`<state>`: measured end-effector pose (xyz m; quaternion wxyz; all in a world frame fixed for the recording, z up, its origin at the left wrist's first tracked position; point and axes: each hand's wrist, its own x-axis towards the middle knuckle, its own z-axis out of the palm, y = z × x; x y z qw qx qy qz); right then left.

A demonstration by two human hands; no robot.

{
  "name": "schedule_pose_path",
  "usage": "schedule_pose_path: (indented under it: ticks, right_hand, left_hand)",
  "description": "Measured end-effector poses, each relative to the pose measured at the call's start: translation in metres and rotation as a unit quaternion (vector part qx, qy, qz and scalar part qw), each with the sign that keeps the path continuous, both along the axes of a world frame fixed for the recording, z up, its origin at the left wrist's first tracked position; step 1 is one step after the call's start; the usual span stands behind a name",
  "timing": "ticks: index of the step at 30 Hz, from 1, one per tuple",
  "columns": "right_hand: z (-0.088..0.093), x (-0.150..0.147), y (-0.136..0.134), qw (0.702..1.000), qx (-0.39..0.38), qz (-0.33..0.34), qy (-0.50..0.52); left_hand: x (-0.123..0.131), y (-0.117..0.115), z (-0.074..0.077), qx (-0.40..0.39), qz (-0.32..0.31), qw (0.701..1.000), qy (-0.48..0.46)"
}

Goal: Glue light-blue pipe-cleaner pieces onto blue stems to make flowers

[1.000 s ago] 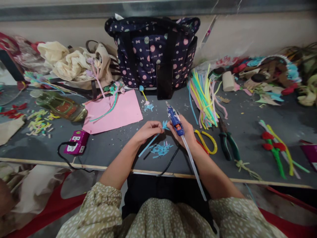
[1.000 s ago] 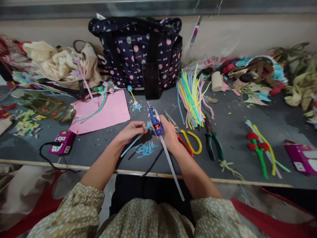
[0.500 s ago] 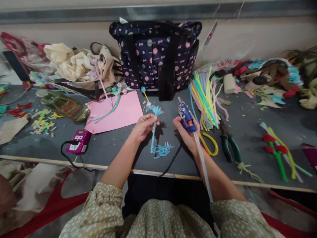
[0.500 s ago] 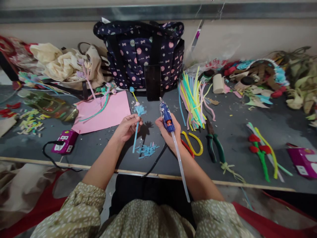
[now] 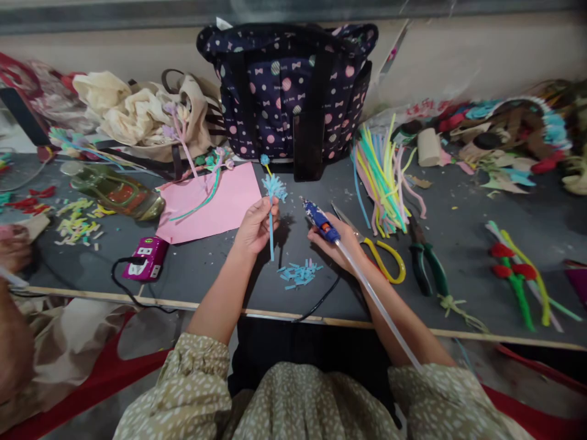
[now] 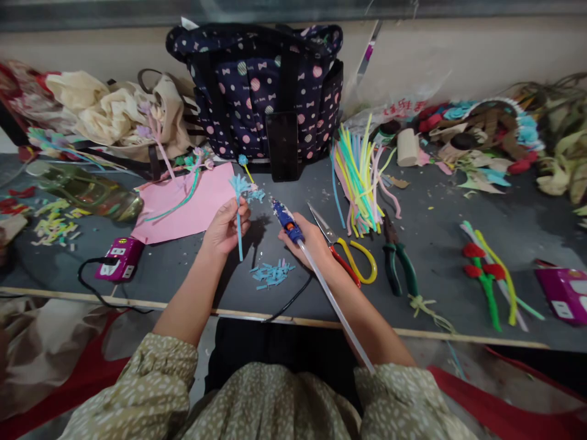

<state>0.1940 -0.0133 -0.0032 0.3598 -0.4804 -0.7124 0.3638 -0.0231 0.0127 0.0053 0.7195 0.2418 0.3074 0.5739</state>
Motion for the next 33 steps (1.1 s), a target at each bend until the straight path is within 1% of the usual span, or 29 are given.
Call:
schedule_pose_path:
  ticks: [2, 5, 9, 13, 17, 20, 26, 30, 33]
  right_hand:
    - [0.004, 0.000, -0.001, 1.000, 0.005, 0.015, -0.020]
    - [0.007, 0.000, -0.002, 0.999, 0.010, 0.019, -0.045]
    - [0.004, -0.001, -0.002, 0.998, 0.010, 0.015, -0.059]
    - [0.001, -0.001, -0.002, 0.998, 0.020, 0.009, -0.050]
    - [0.002, -0.003, -0.003, 1.000, 0.011, 0.005, -0.009]
    - [0.004, -0.004, -0.006, 0.999, -0.014, -0.001, 0.041]
    - [0.006, -0.008, -0.012, 0.985, -0.076, -0.002, 0.154]
    - [0.005, -0.010, -0.013, 0.981, -0.088, -0.002, 0.172]
    - [0.004, -0.009, -0.014, 0.984, -0.082, -0.002, 0.161]
  left_hand:
    - [-0.002, 0.001, 0.000, 0.001, 0.016, 1.000, -0.008]
    - [-0.002, 0.001, 0.001, -0.002, 0.016, 1.000, -0.012]
    - [-0.001, 0.000, 0.004, -0.015, 0.015, 1.000, -0.004]
    - [-0.001, -0.001, 0.004, -0.022, 0.018, 1.000, 0.005]
    - [0.000, 0.000, 0.001, -0.031, 0.021, 0.999, 0.026]
    - [0.002, 0.000, -0.001, -0.032, 0.012, 0.999, 0.028]
    - [0.008, -0.003, -0.003, -0.033, -0.033, 0.998, 0.046]
    - [0.011, -0.005, -0.004, -0.025, -0.038, 0.997, 0.064]
    - [0.012, -0.006, -0.004, -0.030, -0.040, 0.995, 0.083]
